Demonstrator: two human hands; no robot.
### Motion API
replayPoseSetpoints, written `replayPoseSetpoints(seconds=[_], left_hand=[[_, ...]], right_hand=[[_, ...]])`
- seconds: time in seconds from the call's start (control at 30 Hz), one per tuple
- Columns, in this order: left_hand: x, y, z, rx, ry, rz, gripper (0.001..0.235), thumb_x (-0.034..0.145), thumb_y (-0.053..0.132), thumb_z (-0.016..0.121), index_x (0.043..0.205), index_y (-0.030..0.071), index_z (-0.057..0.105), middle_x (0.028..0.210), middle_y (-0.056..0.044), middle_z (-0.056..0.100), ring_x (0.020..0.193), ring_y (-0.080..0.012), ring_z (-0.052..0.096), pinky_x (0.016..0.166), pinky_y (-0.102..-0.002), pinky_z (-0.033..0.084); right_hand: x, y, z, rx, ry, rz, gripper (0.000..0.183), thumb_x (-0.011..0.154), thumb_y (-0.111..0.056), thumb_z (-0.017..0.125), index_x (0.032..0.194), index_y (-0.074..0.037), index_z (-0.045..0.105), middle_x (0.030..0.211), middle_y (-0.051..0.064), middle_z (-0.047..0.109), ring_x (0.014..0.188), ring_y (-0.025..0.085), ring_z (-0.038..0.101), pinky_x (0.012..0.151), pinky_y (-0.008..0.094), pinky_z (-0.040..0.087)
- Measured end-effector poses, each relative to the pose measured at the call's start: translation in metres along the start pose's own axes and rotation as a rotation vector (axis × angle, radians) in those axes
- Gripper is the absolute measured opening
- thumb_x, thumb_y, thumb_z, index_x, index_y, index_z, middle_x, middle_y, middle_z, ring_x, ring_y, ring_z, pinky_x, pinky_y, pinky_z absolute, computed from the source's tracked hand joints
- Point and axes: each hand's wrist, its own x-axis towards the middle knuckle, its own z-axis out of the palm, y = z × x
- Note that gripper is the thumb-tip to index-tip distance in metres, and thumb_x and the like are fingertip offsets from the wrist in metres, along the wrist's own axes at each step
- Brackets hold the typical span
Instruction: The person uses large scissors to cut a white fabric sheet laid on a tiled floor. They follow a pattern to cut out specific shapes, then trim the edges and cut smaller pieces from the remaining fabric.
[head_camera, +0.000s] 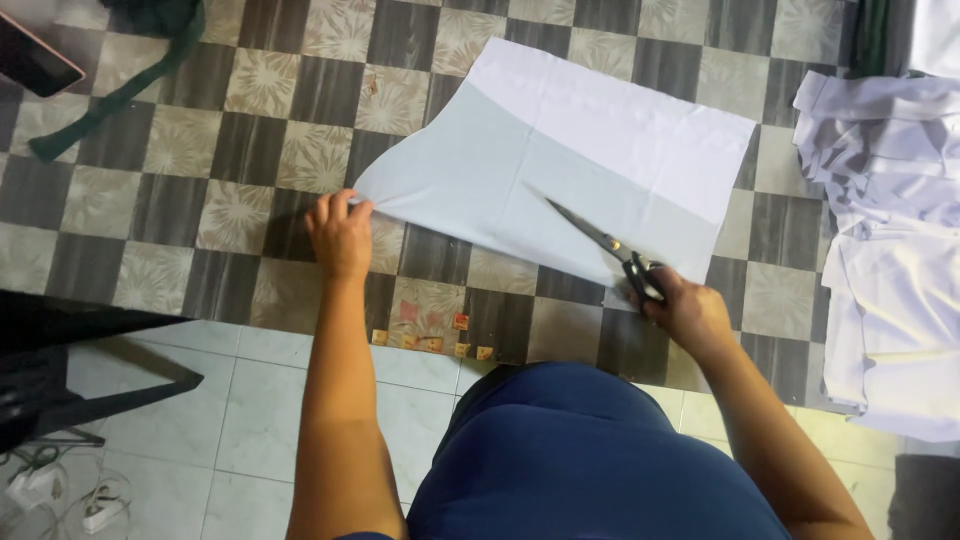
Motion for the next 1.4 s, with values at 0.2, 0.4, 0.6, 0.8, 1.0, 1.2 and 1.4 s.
replayPoseSetpoints(seconds=[0.2, 0.4, 0.6, 0.8, 1.0, 1.2, 1.4], left_hand=[[0.017, -0.038, 0.01, 0.078, -0.06, -0.027, 0.007, 0.08, 0.022, 0.074, 0.08, 0.025, 0.068, 0.099, 0.002, 0.062, 0.101, -0.0243, 0.056, 0.076, -0.045, 0.045], [0.032, -0.07, 0.036, 0.218, -0.052, -0.078, 0.013, 0.082, 0.024, 0.074, 0.071, 0.023, 0.066, 0.092, 0.003, 0.061, 0.094, -0.0229, 0.054, 0.072, -0.041, 0.045], [0.058, 0.025, 0.001, -0.026, -0.191, -0.376, 0.061, 0.077, 0.006, 0.081, 0.131, 0.012, 0.054, 0.137, -0.014, 0.042, 0.111, -0.0403, 0.047, 0.086, -0.054, 0.041], [0.028, 0.23, -0.066, -0.615, -0.218, 0.075, 0.025, 0.069, 0.014, 0.08, 0.09, 0.011, 0.067, 0.104, -0.011, 0.06, 0.097, -0.0341, 0.057, 0.076, -0.047, 0.045], [-0.031, 0.341, -0.061, -0.626, -0.345, 0.105, 0.032, 0.067, 0.037, 0.078, 0.091, 0.019, 0.067, 0.103, -0.001, 0.059, 0.099, -0.0234, 0.055, 0.072, -0.038, 0.046], [-0.043, 0.368, -0.057, -0.537, -0.338, -0.007, 0.04, 0.065, 0.038, 0.08, 0.095, 0.018, 0.064, 0.106, -0.001, 0.055, 0.099, -0.0239, 0.054, 0.072, -0.039, 0.047], [-0.034, 0.379, -0.065, -0.488, -0.304, -0.054, 0.033, 0.064, 0.032, 0.08, 0.088, 0.017, 0.063, 0.1, -0.001, 0.053, 0.093, -0.0248, 0.054, 0.068, -0.039, 0.048]], right_hand=[[-0.018, -0.035, 0.021, 0.175, -0.178, 0.026, 0.047, 0.076, -0.045, 0.065, 0.116, -0.027, 0.048, 0.091, 0.008, 0.072, 0.088, 0.031, 0.069, 0.08, 0.046, 0.055], [-0.051, -0.061, -0.04, 0.697, -0.279, 0.072, 0.043, 0.074, -0.02, 0.066, 0.115, -0.016, 0.053, 0.086, 0.022, 0.07, 0.088, 0.043, 0.067, 0.078, 0.05, 0.053], [-0.088, 0.059, -0.019, 1.144, -0.48, 0.178, 0.023, 0.081, -0.016, 0.068, 0.097, -0.001, 0.059, 0.071, 0.009, 0.062, 0.061, 0.016, 0.061, 0.056, 0.027, 0.053], [-0.109, 0.12, -0.043, 1.192, -0.528, 0.173, 0.028, 0.079, -0.026, 0.069, 0.082, 0.0, 0.061, 0.051, 0.017, 0.062, 0.048, 0.025, 0.06, 0.048, 0.033, 0.047], [-0.094, 0.178, -0.025, 1.104, -0.681, 0.062, 0.033, 0.078, -0.031, 0.072, 0.078, 0.0, 0.062, 0.052, 0.016, 0.065, 0.05, 0.025, 0.065, 0.047, 0.032, 0.049], [-0.067, 0.199, -0.026, 1.026, -0.688, 0.059, 0.034, 0.074, -0.027, 0.075, 0.088, 0.001, 0.065, 0.057, 0.016, 0.066, 0.056, 0.026, 0.067, 0.053, 0.034, 0.05], [-0.022, 0.218, -0.014, 0.387, -0.222, -0.101, 0.049, 0.073, -0.039, 0.073, 0.111, -0.013, 0.056, 0.084, 0.019, 0.066, 0.081, 0.042, 0.064, 0.072, 0.051, 0.05]])
